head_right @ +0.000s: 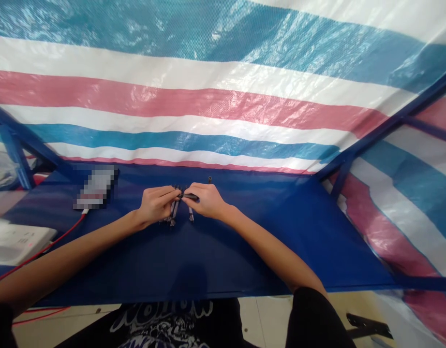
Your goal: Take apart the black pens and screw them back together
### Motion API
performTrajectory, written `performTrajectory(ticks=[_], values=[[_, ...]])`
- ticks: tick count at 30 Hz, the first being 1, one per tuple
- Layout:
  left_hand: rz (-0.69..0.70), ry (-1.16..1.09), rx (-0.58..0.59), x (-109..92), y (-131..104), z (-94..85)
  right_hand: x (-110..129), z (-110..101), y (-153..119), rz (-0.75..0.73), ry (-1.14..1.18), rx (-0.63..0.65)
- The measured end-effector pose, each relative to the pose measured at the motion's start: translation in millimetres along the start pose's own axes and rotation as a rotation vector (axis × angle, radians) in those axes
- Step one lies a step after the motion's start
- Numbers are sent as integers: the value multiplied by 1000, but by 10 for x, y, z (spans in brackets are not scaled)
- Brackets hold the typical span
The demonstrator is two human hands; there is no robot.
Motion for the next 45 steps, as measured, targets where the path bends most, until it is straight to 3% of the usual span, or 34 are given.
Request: performTrajectory(ticks=[10, 20, 24, 45], values=[[48, 42, 36, 72, -39, 47, -88, -8, -1, 6, -90, 107], [39, 6, 5, 60, -86, 48, -23, 47, -16, -31, -102, 55], [58, 15, -8, 30, -79, 38, 13, 77, -13, -59, -82, 88], [54, 10, 52, 98, -91, 68, -54, 42, -17, 37, -59, 94]])
Point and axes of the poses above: each hand's wrist, its own y-axis towards the middle knuckle, its own z-axis out of the palm, x = y × z, the point moved 7 cm from there along y, towards the middle knuckle, and after that the axes turned 9 degrees about -x, right-handed, at the moved point
